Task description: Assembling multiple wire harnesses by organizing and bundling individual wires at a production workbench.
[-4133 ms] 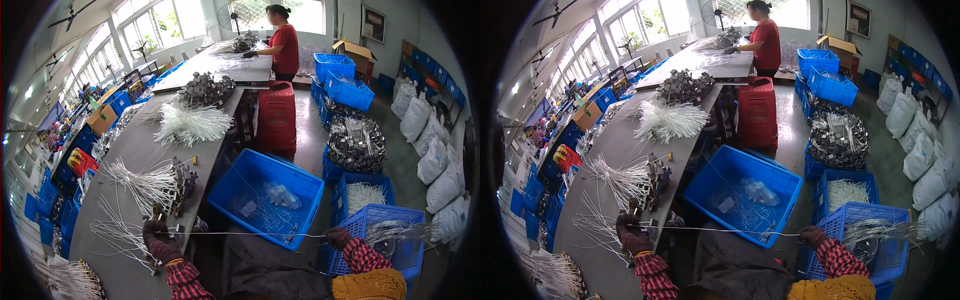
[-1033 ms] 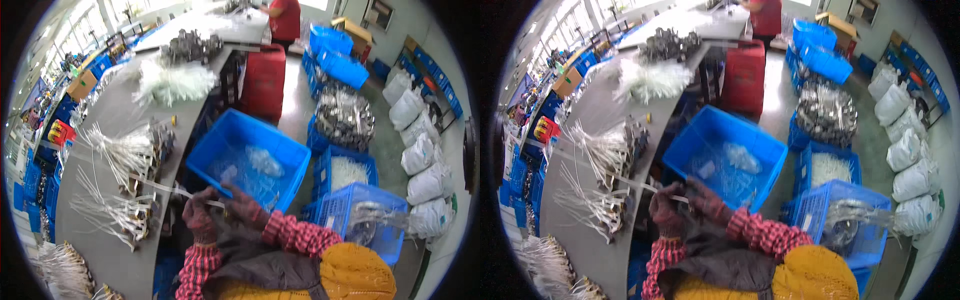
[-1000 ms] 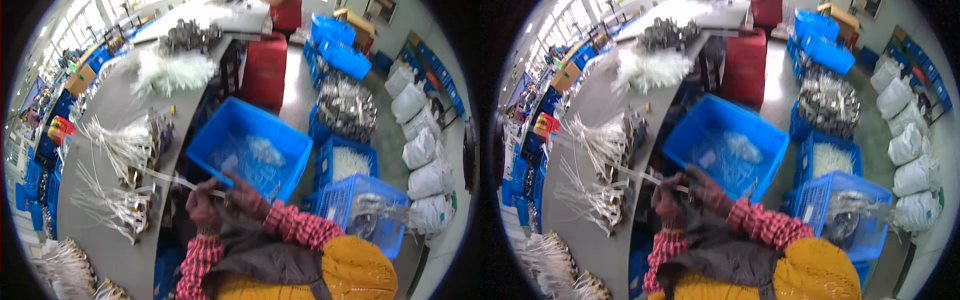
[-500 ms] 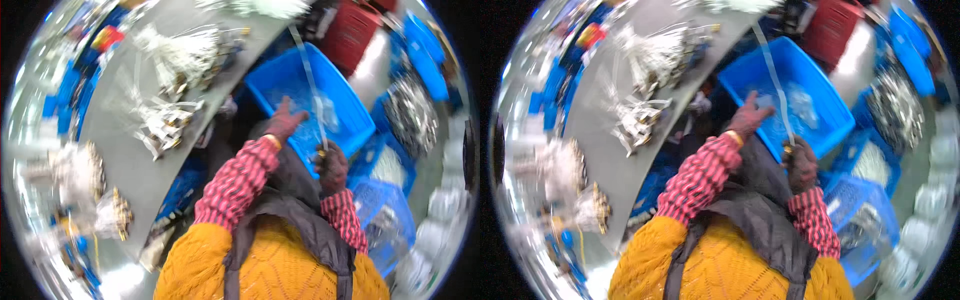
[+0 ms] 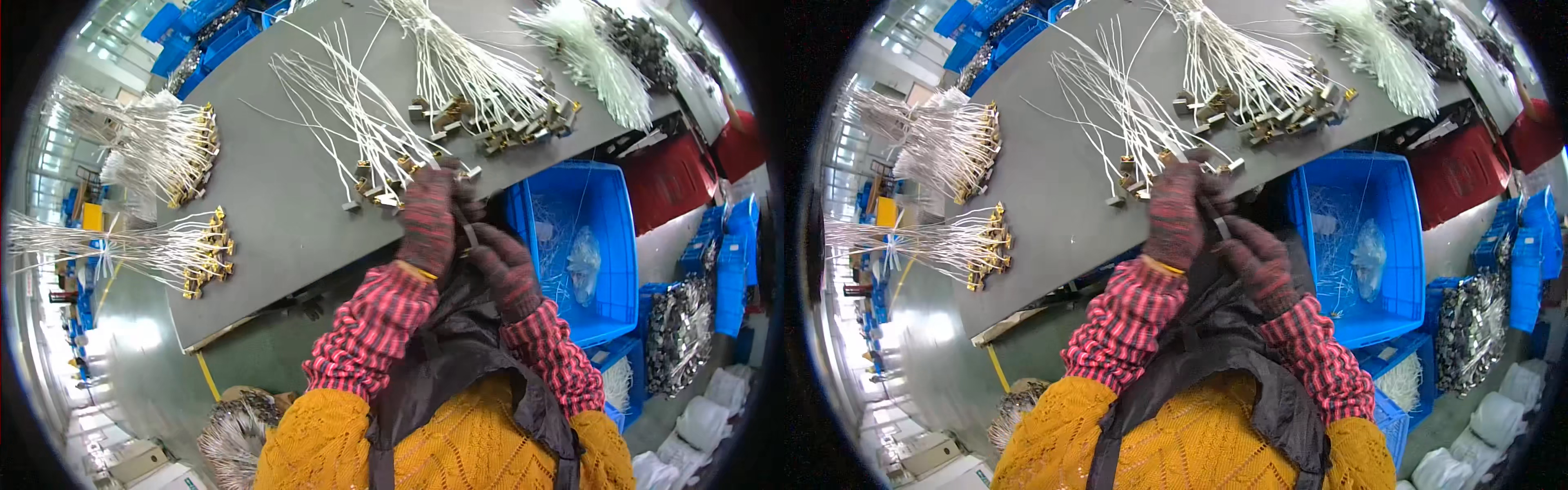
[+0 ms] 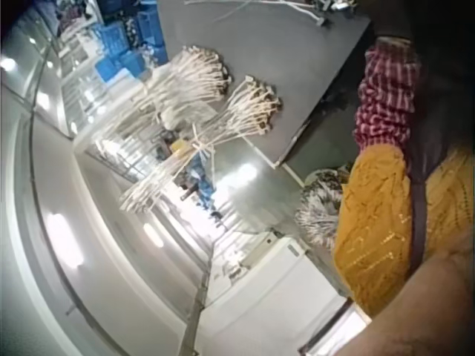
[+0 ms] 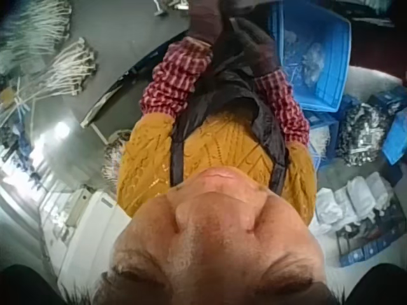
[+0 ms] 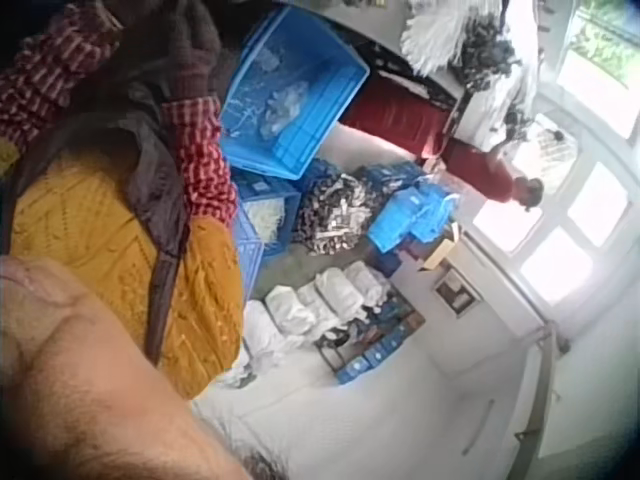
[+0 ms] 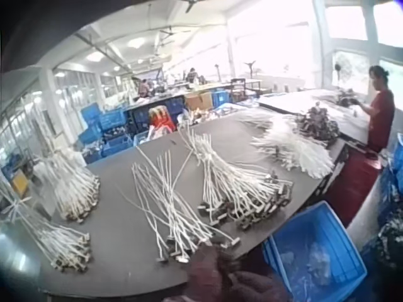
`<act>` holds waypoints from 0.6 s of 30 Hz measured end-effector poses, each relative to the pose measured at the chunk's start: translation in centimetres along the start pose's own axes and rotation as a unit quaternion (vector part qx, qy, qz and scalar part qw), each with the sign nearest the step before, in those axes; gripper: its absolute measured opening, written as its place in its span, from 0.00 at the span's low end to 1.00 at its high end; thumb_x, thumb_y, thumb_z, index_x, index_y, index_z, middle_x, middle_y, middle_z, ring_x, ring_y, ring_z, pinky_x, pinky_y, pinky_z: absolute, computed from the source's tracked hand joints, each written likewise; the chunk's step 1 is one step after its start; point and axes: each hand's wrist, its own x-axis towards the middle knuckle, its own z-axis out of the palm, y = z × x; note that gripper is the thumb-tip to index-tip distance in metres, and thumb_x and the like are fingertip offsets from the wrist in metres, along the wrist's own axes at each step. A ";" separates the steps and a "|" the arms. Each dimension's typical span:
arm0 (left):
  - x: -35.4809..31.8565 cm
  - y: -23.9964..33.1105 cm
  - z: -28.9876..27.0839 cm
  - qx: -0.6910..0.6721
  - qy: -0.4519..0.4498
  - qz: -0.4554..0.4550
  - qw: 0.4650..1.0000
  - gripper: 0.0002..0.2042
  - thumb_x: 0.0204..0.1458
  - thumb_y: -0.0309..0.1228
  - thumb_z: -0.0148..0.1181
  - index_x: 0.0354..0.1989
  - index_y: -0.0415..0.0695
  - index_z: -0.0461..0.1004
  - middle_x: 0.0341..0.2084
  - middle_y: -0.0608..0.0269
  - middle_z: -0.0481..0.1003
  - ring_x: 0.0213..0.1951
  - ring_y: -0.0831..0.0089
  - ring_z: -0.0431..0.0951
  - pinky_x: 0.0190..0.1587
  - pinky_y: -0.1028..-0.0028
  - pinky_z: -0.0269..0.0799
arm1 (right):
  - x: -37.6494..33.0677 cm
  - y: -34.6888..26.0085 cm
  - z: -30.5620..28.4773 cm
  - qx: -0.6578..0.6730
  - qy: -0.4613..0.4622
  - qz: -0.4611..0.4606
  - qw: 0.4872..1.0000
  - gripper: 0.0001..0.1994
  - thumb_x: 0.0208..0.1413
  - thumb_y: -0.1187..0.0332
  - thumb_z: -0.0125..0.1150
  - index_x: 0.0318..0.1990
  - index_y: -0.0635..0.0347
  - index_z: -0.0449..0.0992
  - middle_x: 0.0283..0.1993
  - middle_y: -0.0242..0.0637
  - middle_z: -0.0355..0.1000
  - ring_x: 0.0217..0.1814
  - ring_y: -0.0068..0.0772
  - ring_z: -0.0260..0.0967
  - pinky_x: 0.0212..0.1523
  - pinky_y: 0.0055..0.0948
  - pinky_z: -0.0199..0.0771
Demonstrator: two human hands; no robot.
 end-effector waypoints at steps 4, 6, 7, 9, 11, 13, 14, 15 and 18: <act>2.1 7.5 -7.4 0.118 0.095 0.058 0.987 0.10 0.60 0.35 0.55 0.43 0.45 0.76 0.21 0.65 0.74 0.15 0.76 0.68 0.18 0.73 0.67 | 5.6 -2.5 0.5 -0.003 -0.142 0.050 0.989 0.19 0.63 0.64 0.56 0.56 0.66 0.73 0.38 0.35 0.76 0.36 0.24 0.74 0.35 0.24 0.76; 3.3 10.7 -11.2 0.165 0.100 0.028 0.981 0.10 0.59 0.34 0.55 0.43 0.44 0.76 0.21 0.65 0.75 0.14 0.77 0.68 0.16 0.78 0.63 | 10.3 -3.0 1.0 -0.004 -0.094 0.007 0.996 0.20 0.63 0.63 0.57 0.58 0.66 0.71 0.42 0.37 0.75 0.41 0.26 0.74 0.42 0.28 0.78; 4.0 11.8 -12.9 0.162 0.106 0.021 0.981 0.10 0.59 0.34 0.55 0.43 0.44 0.76 0.21 0.65 0.75 0.14 0.77 0.68 0.16 0.78 0.63 | 12.8 -3.1 1.4 -0.029 -0.089 0.015 0.996 0.19 0.63 0.64 0.57 0.58 0.65 0.72 0.42 0.37 0.76 0.42 0.25 0.74 0.45 0.27 0.77; 5.4 13.0 -15.6 0.236 0.159 -0.013 0.959 0.10 0.59 0.34 0.55 0.44 0.42 0.75 0.23 0.61 0.76 0.17 0.74 0.73 0.18 0.76 0.69 | 17.7 -3.0 2.8 -0.086 -0.122 -0.012 0.989 0.20 0.62 0.64 0.57 0.58 0.65 0.71 0.47 0.41 0.77 0.48 0.29 0.75 0.51 0.28 0.75; 7.2 13.2 -17.8 0.225 0.168 -0.021 0.960 0.11 0.59 0.34 0.55 0.44 0.40 0.75 0.24 0.59 0.77 0.19 0.72 0.76 0.19 0.73 0.72 | 22.0 -2.6 5.0 -0.175 -0.136 -0.017 0.975 0.22 0.61 0.62 0.58 0.59 0.63 0.71 0.51 0.44 0.76 0.52 0.35 0.74 0.55 0.31 0.73; 8.8 12.7 -19.6 0.218 0.186 -0.032 0.957 0.12 0.59 0.34 0.55 0.45 0.39 0.74 0.25 0.57 0.78 0.21 0.70 0.78 0.21 0.71 0.75 | 25.4 -2.1 7.6 -0.276 -0.139 -0.008 0.951 0.23 0.60 0.60 0.58 0.60 0.61 0.70 0.56 0.46 0.75 0.56 0.40 0.73 0.58 0.34 0.72; 9.5 12.3 -20.3 0.214 0.190 -0.036 0.957 0.12 0.59 0.33 0.56 0.45 0.37 0.73 0.26 0.55 0.78 0.22 0.68 0.79 0.23 0.70 0.76 | 26.7 -1.6 9.0 -0.378 -0.127 0.003 0.917 0.25 0.59 0.57 0.58 0.61 0.59 0.70 0.58 0.47 0.73 0.59 0.44 0.71 0.61 0.36 0.70; 10.1 11.9 -20.9 0.216 0.209 -0.047 0.953 0.13 0.59 0.33 0.56 0.45 0.36 0.72 0.27 0.54 0.78 0.23 0.66 0.80 0.24 0.68 0.78 | 27.8 -1.2 10.3 -0.471 -0.118 0.023 0.874 0.27 0.58 0.55 0.58 0.62 0.57 0.69 0.60 0.48 0.71 0.62 0.48 0.69 0.63 0.38 0.68; 11.9 10.5 -21.8 0.149 0.191 -0.074 0.967 0.12 0.59 0.32 0.57 0.44 0.35 0.72 0.28 0.52 0.78 0.24 0.65 0.80 0.24 0.68 0.78 | 30.5 0.3 13.1 -0.541 -0.123 0.052 0.830 0.29 0.57 0.52 0.59 0.64 0.54 0.67 0.62 0.48 0.70 0.65 0.51 0.66 0.65 0.41 0.65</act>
